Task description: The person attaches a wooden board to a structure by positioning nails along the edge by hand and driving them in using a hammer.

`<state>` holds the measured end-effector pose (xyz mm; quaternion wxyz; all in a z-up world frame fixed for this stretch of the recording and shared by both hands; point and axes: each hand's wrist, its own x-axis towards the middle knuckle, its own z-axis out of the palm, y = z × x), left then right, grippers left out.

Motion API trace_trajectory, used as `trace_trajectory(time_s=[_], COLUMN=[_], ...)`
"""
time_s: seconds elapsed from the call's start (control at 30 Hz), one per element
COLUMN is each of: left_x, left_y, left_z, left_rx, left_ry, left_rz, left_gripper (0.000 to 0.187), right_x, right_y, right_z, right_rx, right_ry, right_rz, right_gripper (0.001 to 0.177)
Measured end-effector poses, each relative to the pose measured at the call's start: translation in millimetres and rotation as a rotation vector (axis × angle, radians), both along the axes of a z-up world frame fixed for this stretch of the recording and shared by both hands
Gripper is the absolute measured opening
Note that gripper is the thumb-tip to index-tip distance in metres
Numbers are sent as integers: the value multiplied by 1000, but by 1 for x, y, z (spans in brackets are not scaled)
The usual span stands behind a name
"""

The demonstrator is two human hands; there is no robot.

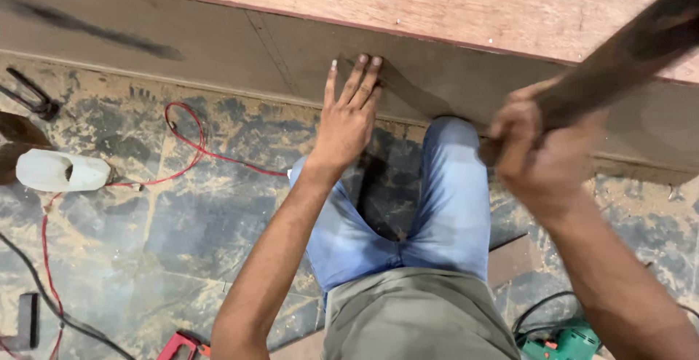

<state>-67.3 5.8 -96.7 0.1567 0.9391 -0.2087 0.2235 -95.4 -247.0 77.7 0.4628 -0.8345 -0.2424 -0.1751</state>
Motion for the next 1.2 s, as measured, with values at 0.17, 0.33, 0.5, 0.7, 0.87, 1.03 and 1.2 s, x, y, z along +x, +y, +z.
trace_trajectory(time_s=[0.17, 0.33, 0.5, 0.7, 0.87, 1.03, 1.2], left_x=[-5, -1, -4, -4, -5, -3, 3], left_y=[-2, -1, -5, -11, -14, -13, 8], left_z=[-3, -2, -3, -7, -4, 5, 49], left_rx=[-18, -14, -30, -76, -52, -68, -218], left_ry=[0, 12, 43, 12, 47, 48, -158], left_rz=[-8, -3, 21, -22, 30, -2, -66], left_gripper=[36, 33, 34, 35, 34, 33, 35], right_x=[-6, -5, -8, 10, -9, 24, 24], right_y=[-2, 5, -5, 8, -11, 4, -17], right_z=[4, 4, 18, -5, 12, -17, -12], right_rx=[-594, -421, -461, -556, -451, -731, -509], right_ry=[22, -139, -47, 171, 71, 337, 267], right_rz=[-64, -110, -43, -1, -100, -157, -29], right_gripper=[30, 19, 29, 31, 21, 36, 30])
